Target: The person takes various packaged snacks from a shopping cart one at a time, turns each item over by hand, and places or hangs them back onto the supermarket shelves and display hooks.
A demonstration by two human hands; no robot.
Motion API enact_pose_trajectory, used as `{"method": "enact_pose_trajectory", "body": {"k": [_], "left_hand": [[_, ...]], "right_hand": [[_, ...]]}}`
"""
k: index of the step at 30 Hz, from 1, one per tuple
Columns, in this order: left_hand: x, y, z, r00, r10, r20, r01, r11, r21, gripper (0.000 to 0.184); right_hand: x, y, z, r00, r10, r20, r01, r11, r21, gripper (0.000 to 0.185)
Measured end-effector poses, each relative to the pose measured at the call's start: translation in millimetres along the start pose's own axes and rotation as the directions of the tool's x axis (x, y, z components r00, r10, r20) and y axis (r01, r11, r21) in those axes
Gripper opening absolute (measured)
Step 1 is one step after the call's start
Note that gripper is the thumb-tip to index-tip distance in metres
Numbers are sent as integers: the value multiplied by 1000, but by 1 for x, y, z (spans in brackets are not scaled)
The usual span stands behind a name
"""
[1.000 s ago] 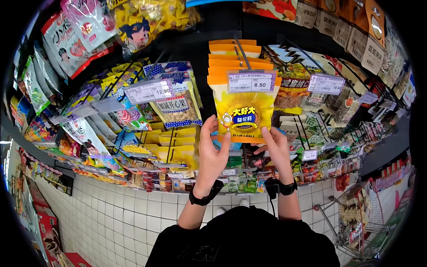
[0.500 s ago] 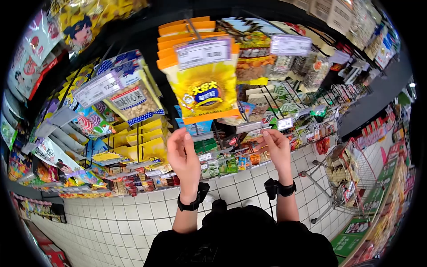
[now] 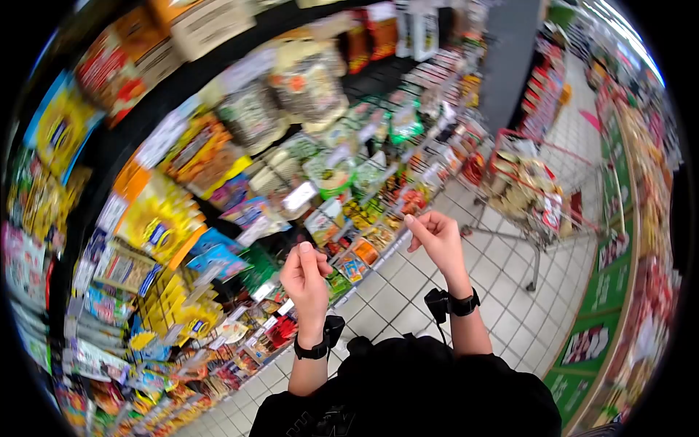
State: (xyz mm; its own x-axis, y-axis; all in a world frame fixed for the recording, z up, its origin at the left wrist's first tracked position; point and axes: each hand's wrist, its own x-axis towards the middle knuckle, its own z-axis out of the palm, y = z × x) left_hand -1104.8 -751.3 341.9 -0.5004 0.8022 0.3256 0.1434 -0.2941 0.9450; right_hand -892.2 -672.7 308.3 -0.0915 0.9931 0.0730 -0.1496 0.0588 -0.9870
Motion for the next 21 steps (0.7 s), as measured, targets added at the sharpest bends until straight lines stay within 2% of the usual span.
{"method": "enact_pose_trajectory", "body": {"k": [7, 8, 9, 10, 14, 18, 21], "left_hand": [[-58, -21, 184, 936, -99, 337, 135, 987, -84, 15], [-67, -18, 208, 911, -90, 404, 147, 983, -112, 10], [-76, -19, 228, 867, -159, 471, 225, 971, -86, 10], [-82, -23, 250, 845, -118, 521, 190, 978, -88, 11], [-109, -35, 322, 735, -85, 673, 181, 981, -75, 12], [-123, -52, 375, 628, -110, 770, 180, 984, -6, 11], [-125, -67, 417, 578, -102, 810, 211, 977, -28, 10]], "right_hand": [[-40, -13, -197, 955, 46, -294, -31, 998, 55, 31], [-47, -12, -223, 939, 48, -341, -30, 998, 56, 33], [-54, -14, -245, 926, 50, -375, -27, 998, 64, 33], [-61, -15, -265, 903, 56, -426, -23, 996, 82, 33], [-88, -8, -331, 834, 83, -546, -6, 990, 142, 30], [-101, 0, -374, 762, 119, -637, -10, 985, 172, 25], [-97, 0, -401, 701, 124, -702, -18, 987, 157, 22]]}}
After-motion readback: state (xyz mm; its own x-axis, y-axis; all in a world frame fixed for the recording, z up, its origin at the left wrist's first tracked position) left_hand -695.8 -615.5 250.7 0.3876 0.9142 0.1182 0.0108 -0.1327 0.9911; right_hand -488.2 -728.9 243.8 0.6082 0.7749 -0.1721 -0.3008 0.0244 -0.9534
